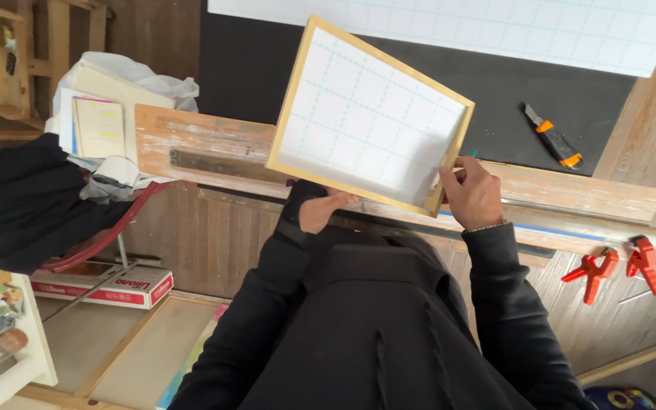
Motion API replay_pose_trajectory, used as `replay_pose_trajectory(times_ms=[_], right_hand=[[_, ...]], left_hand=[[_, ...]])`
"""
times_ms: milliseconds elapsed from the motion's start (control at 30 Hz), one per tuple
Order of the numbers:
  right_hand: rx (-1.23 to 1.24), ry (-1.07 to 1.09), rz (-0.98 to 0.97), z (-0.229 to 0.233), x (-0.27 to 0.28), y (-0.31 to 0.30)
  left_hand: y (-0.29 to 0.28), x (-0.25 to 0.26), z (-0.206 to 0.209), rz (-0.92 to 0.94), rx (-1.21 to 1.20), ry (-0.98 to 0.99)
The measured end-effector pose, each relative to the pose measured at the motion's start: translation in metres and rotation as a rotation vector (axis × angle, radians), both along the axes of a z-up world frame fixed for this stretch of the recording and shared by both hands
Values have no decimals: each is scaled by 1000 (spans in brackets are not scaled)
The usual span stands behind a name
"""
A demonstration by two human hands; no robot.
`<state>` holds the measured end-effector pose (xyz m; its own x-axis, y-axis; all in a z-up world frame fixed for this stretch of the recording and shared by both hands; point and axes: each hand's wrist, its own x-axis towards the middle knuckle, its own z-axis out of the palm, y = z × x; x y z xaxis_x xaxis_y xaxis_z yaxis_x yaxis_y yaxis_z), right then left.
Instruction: Cutting a sheet of paper to the correct size for a picture frame using a utility knife and a straight edge.
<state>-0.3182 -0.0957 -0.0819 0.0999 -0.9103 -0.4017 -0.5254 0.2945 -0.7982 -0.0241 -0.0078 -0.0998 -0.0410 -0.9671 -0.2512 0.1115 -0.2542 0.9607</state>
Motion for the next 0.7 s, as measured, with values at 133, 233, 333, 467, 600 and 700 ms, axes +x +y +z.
replay_pose_trajectory(times_ms=[133, 233, 333, 467, 600, 700], right_hand=[[43, -9, 18, -16, -20, -15], [50, -52, 44, -31, -39, -26], [-26, -93, 23, -49, -64, -58], [-331, 107, 94, -85, -100, -139], [-822, 405, 405, -138, -113, -230], [-782, 658, 411, -415, -206, -319]], left_hand=[[-10, -17, -21, 91, 50, 68], [9, -13, -59, 237, 229, 36], [42, 0, -103, 132, 189, -379], [38, -23, -76, 506, 386, -7], [51, -48, -56, 702, 505, 300], [38, -62, -30, 692, 473, 314]])
